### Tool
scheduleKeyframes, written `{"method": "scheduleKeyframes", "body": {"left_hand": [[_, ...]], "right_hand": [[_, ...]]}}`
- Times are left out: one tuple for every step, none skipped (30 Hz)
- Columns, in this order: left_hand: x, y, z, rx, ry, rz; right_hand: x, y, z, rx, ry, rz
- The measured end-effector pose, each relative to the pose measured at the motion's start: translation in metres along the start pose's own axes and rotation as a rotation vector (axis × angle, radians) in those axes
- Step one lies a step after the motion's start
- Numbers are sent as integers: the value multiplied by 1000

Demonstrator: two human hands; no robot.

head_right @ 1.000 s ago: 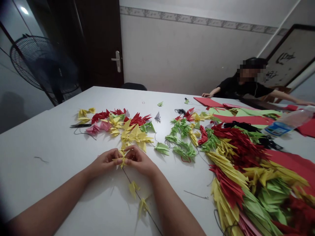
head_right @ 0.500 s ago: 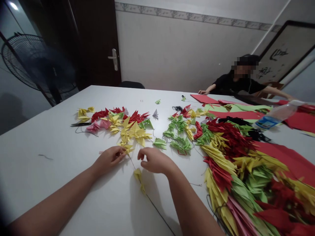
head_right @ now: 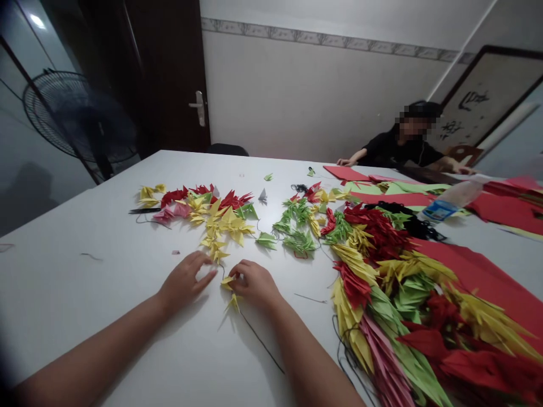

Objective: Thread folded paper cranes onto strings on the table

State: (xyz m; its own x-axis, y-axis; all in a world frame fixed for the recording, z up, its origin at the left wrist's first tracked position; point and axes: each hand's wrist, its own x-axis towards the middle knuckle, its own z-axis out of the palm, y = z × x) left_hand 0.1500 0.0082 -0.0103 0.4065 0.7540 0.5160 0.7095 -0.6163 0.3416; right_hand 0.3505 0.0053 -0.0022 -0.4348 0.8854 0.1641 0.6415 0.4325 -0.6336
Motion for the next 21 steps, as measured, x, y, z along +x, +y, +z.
{"method": "scheduleKeyframes", "body": {"left_hand": [[-4,7,1,-9,-38,-2],[-8,14,1,-19,-83,-13],[-11,20,3,-26,-125,-39],[-12,25,4,-33,-159,-77],[-12,29,5,-41,-182,-122],[-11,32,5,-54,-197,-169],[-10,34,5,-75,-208,-207],[-8,35,4,-104,-218,-234],[-6,35,3,-137,-228,-256],[-5,35,2,-172,-236,-274],[-4,34,1,-209,-241,-288],[-3,32,-1,-248,-241,-303],[-2,30,-1,-292,-234,-318],[-2,28,-2,-340,-221,-336],[-2,26,-2,-394,-205,-354],[-2,23,-1,-454,-189,-375],[-2,20,0,-518,-173,-398],[-2,18,1,-583,-157,-423],[-1,15,1,-646,-142,-443],[-1,13,2,-708,-132,-459],[0,12,3,-764,-127,-470]], "right_hand": [[0,1,3,5,20,-7],[1,1,5,18,37,-13],[1,1,8,40,51,-17],[2,0,10,68,60,-25],[2,-1,11,99,65,-37],[2,-2,12,134,65,-51],[3,-2,13,168,64,-66],[3,-3,13,203,62,-79],[3,-4,13,240,61,-87],[3,-5,13,281,57,-90],[3,-6,13,323,53,-87],[3,-7,13,364,49,-81],[3,-8,14,401,48,-72],[4,-9,14,433,59,-55],[5,-9,15,464,75,-31],[6,-8,15,496,87,0],[7,-8,16,528,94,33],[9,-7,16,556,94,63],[10,-6,16,574,81,84],[11,-4,16,583,59,96],[13,-3,16,584,33,101]]}}
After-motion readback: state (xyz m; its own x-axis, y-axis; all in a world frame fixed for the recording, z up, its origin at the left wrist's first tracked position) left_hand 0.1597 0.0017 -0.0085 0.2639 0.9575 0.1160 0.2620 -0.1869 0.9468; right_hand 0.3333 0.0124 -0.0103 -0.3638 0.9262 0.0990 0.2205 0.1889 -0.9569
